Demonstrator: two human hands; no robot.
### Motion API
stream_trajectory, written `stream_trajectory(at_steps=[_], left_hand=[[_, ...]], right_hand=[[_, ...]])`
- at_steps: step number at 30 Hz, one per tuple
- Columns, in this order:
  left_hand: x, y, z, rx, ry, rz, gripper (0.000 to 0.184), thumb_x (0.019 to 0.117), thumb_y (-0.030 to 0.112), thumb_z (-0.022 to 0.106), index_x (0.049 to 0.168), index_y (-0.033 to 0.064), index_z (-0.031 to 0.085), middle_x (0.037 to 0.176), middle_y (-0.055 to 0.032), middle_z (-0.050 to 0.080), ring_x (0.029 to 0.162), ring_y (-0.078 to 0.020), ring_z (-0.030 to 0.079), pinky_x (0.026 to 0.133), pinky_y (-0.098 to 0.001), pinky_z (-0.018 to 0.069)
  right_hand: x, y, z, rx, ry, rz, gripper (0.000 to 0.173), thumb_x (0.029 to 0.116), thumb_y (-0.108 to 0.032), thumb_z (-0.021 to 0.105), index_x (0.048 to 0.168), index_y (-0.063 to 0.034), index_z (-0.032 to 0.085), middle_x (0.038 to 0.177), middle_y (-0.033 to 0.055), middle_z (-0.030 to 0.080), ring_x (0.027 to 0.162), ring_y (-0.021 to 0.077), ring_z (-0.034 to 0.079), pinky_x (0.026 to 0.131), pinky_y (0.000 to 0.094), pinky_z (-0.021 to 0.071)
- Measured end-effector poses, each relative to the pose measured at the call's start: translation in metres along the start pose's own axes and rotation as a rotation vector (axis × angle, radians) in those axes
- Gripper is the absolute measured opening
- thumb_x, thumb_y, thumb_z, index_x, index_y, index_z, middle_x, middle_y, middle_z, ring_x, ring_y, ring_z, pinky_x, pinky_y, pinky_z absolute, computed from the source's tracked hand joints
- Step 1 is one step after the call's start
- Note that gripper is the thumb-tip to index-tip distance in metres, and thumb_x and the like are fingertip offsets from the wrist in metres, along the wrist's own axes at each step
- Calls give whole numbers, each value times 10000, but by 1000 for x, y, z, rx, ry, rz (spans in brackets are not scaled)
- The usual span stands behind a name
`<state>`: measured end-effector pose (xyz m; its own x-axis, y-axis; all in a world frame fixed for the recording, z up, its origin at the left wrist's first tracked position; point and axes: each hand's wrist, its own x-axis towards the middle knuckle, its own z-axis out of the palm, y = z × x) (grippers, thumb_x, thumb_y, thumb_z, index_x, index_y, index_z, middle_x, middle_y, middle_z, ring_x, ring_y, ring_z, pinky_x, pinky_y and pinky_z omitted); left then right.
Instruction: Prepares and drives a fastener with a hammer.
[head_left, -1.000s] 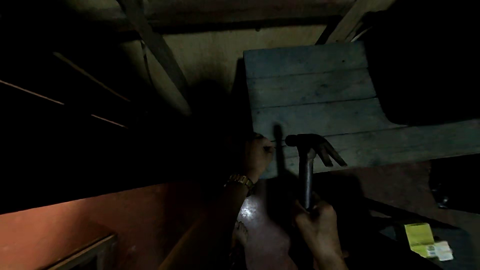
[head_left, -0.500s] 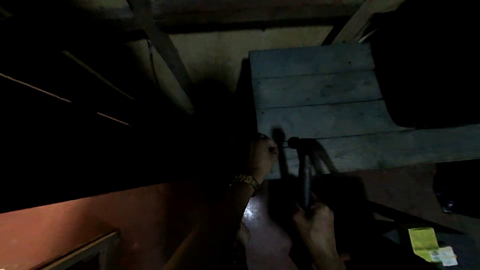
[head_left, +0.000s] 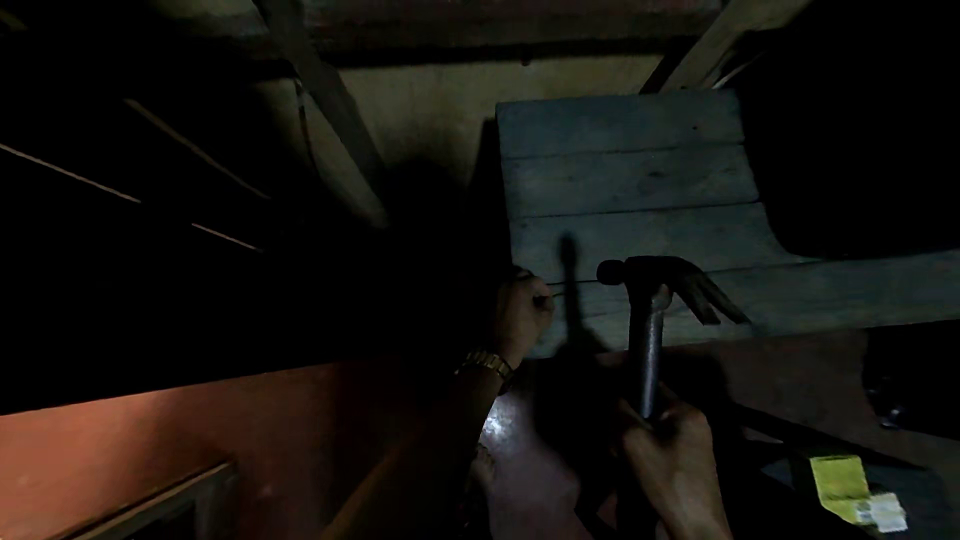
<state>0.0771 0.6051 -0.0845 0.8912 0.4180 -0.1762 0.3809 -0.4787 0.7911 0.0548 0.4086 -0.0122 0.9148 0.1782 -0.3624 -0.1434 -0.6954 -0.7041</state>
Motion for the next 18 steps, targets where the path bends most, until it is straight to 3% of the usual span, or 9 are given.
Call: stream_trajectory(at_steps=[9, 12, 15, 18], left_hand=[[0, -5, 5, 41, 16, 17, 86, 923, 160, 715, 949, 86, 750, 1065, -63, 690, 1007, -177, 663, 898, -374, 559], [0, -5, 3, 36, 13, 19, 114, 939, 168, 703, 983, 74, 750, 1062, -70, 684, 999, -170, 664, 892, -354, 566], [1, -5, 4, 19, 1, 18, 96, 939, 151, 693, 942, 63, 732, 1044, -73, 674, 972, -164, 660, 863, -342, 569], [0, -6, 4, 16, 8, 33, 89, 931, 142, 702, 952, 65, 743, 1055, -75, 687, 971, -166, 674, 862, -343, 580]], right_hand=[[12, 14, 31, -228, -97, 41, 185, 931, -188, 692, 1038, -39, 712, 711, 58, 652, 599, 167, 627, 580, 384, 544], [9, 5, 22, -187, -70, 15, 162, 929, -198, 680, 1018, -65, 704, 662, 26, 635, 536, 142, 618, 521, 369, 550], [5, -4, 12, -74, 0, -60, 189, 913, -218, 666, 1055, -102, 711, 620, -18, 619, 468, 104, 584, 439, 326, 525], [4, -6, 10, -52, 24, -72, 191, 904, -241, 676, 1029, -101, 713, 615, -21, 615, 463, 101, 577, 430, 322, 514]])
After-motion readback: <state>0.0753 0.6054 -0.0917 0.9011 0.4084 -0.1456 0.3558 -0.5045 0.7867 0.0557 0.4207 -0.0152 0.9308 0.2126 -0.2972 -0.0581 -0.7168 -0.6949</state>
